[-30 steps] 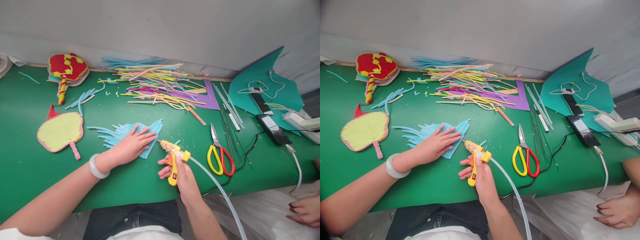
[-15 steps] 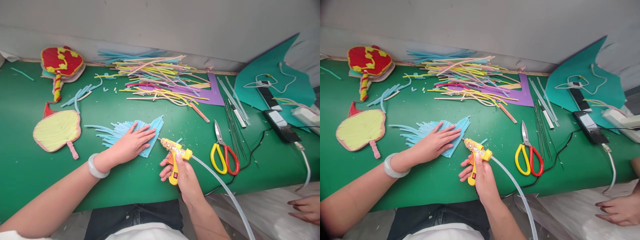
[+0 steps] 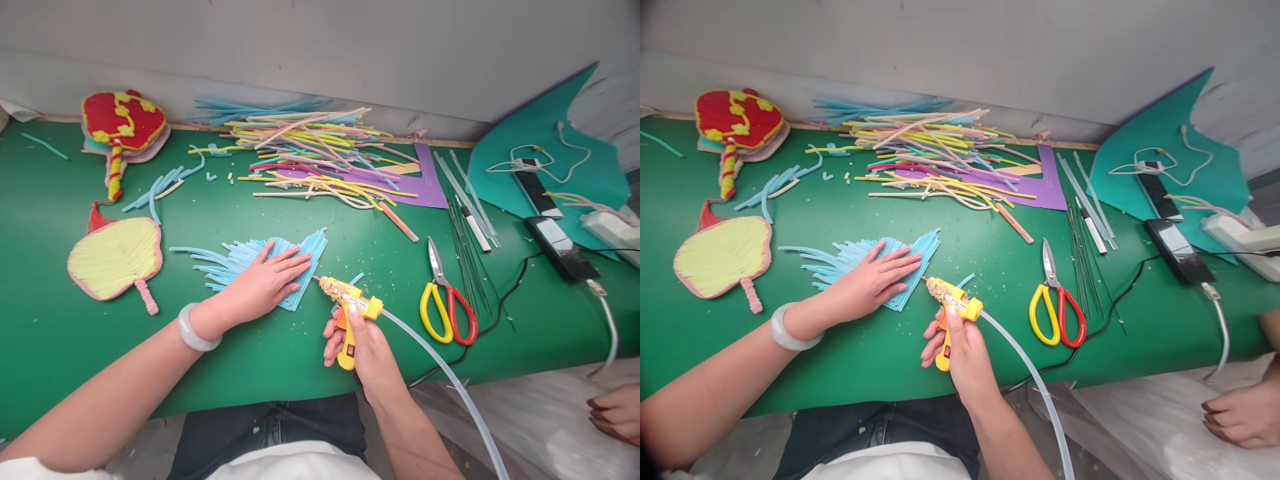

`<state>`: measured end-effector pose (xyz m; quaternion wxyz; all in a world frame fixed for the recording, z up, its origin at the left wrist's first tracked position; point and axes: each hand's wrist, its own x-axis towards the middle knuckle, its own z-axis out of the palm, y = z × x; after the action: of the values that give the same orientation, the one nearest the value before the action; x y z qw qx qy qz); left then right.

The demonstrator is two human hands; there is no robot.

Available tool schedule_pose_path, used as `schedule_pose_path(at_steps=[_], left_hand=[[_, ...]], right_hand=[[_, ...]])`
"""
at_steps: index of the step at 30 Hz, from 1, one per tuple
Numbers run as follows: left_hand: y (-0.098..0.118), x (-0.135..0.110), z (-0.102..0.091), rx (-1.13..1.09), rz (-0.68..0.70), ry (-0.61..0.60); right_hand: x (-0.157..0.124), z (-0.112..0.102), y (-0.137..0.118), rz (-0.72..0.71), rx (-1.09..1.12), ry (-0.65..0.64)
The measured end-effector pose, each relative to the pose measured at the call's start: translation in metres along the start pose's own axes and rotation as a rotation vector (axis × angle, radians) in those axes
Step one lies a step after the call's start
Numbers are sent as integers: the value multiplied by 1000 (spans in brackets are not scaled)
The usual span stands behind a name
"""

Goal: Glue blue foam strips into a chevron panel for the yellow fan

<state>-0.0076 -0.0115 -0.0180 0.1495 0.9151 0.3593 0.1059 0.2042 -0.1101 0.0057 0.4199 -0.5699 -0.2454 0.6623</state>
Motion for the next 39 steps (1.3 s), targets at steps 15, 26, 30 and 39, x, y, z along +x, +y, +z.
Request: schedule_pose_path(at_steps=[15, 26, 30, 39], left_hand=[[0, -1, -1, 17, -11, -34], [1, 0, -2, -22, -18, -21], [1, 0, -2, -32, -16, -18], [1, -1, -1, -41, -15, -9]], right_hand=[[-1, -3, 3, -1, -29, -36], [-4, -2, 0, 28, -21, -44], [-6, -3, -1, 40, -45, -42], [-10, -1, -1, 43, -42, -44]])
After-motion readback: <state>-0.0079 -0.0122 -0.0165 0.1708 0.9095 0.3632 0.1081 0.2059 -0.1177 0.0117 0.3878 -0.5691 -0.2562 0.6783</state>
